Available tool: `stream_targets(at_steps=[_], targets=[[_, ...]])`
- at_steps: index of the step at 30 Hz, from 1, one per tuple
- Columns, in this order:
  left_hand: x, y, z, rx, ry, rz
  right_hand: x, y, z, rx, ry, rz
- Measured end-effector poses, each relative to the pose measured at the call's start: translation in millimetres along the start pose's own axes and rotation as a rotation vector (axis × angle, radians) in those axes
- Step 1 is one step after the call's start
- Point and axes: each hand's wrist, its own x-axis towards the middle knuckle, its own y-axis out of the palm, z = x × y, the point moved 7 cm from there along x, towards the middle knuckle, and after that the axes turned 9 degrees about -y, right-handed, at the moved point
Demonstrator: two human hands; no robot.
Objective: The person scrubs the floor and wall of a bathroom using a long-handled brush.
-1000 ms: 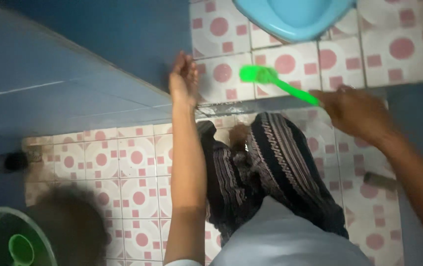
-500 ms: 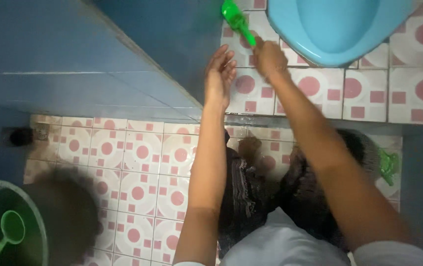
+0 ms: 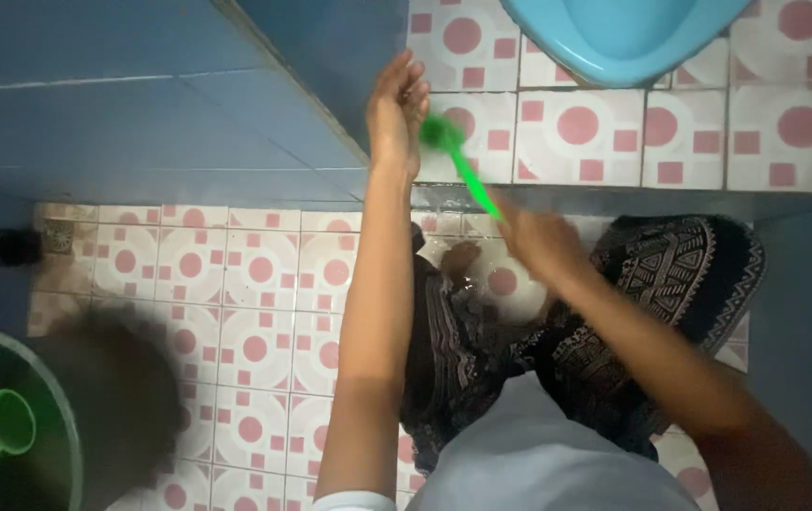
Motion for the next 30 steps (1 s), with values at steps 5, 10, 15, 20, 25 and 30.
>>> stream_targets(at_steps=[5,10,15,20,25,30], targets=[[16.2,-6.8,18.8,0.045,-0.018,-0.043,105.4,-48.4,-46.8,-0.166,-0.021,-0.366],[10.5,-1.6,9.1,0.105,-0.047,-0.045,55.8,-68.7,-93.9,-0.267,0.049,-0.367],[9.4,-5.2,-4.0,0.039,-0.032,-0.024,-76.3,-33.7,-107.7,-0.165,0.019,-0.224],[12.6,-15.6,-0.3,-0.040,-0.048,-0.016,-63.5,-28.6,-118.2,-0.050,0.122,-0.161],[6.8,-11.6,1.9,-0.013,-0.055,-0.050,51.1,-58.0,-100.3,-0.138,0.041,-0.346],[24.1,-4.7,8.2,-0.012,-0.029,-0.006,49.1,40.4,-114.4,-0.022,0.146,-0.286]])
